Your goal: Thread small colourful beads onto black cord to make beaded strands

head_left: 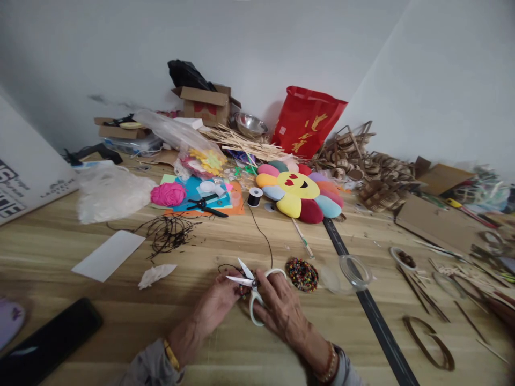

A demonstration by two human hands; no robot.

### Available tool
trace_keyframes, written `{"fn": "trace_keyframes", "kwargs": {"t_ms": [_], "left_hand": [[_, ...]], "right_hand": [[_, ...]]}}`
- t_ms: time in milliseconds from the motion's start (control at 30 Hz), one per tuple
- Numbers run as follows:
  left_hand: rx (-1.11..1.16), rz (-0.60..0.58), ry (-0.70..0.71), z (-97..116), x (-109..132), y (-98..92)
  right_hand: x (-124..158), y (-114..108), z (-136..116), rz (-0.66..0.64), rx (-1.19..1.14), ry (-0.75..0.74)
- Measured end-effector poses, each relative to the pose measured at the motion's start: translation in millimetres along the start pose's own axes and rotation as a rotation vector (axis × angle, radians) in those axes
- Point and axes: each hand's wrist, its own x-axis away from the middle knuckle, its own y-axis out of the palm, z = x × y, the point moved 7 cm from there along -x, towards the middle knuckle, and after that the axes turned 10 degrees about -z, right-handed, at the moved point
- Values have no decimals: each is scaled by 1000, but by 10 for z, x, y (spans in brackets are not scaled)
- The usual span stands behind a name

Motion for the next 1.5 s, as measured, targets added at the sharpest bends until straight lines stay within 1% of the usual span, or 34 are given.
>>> {"fn": "trace_keyframes", "kwargs": {"t_ms": [233, 833, 1067, 1333, 1433, 1500], "left_hand": [[-2, -20, -25, -10, 20, 56], [-2, -22, -11, -54, -2, -18], [-6, -45, -3, -21, 8, 45], [-23, -64, 9, 30, 10, 102], [-41, -77, 21, 58, 15, 118], [-36, -59, 19, 71, 20, 95]], "right_hand": [[-24, -18, -16, -22, 54, 25], [-23, -49, -52, -1, 165, 36], [-20, -59, -47, 20, 178, 47], [-10, -48, -42, 10, 163, 30], [-8, -58, -58, 13, 140, 0], [0, -70, -86, 6, 123, -41]]}}
